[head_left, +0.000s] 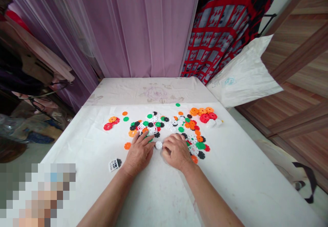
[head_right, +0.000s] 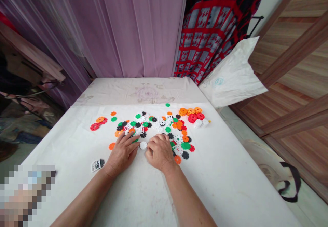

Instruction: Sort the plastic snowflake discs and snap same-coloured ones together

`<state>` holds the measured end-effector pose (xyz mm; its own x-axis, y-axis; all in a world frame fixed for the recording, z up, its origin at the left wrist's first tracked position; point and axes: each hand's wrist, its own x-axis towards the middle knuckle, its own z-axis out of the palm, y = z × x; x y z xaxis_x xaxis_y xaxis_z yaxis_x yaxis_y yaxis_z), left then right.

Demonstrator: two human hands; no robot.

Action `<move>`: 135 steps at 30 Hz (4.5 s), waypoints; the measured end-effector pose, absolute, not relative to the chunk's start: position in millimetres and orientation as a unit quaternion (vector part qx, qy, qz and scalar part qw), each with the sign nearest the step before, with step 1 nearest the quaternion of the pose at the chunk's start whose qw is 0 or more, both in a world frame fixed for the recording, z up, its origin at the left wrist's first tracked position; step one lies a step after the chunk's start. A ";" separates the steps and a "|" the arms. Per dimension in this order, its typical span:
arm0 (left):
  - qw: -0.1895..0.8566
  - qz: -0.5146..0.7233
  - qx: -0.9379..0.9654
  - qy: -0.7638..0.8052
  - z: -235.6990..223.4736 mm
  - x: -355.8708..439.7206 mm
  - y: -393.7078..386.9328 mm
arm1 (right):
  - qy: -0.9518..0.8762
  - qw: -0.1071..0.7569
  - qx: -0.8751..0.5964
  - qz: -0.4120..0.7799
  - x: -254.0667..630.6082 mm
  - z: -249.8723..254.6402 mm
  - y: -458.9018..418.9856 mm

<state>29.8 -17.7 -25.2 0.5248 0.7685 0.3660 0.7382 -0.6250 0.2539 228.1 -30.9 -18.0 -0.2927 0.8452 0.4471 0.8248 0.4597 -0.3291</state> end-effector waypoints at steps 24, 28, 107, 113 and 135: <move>0.043 0.233 0.872 0.429 -30.2 27.7 -15.3 | -0.657 0.166 -0.734 -0.036 255.5 -14.8 0.2; 0.043 0.229 0.871 0.431 -30.5 27.9 -14.9 | -0.635 0.116 -0.764 0.000 247.9 -2.6 7.6; 0.041 0.268 0.788 0.553 -35.1 22.3 -11.7 | -0.762 0.122 -0.634 0.050 240.7 -2.0 22.1; 0.045 0.267 0.787 0.554 -36.4 22.1 -10.5 | -0.754 0.146 -0.639 0.053 246.2 3.9 18.8; 0.043 0.259 0.795 0.548 -36.3 22.4 -10.5 | -0.775 0.152 -0.609 0.077 241.3 -9.3 -2.8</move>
<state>22.4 -10.5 -36.3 0.2664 0.8925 0.3640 0.8480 -0.3965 0.3517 241.3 -2.8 -9.3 -0.2125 0.9669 0.1411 0.9199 0.2466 -0.3048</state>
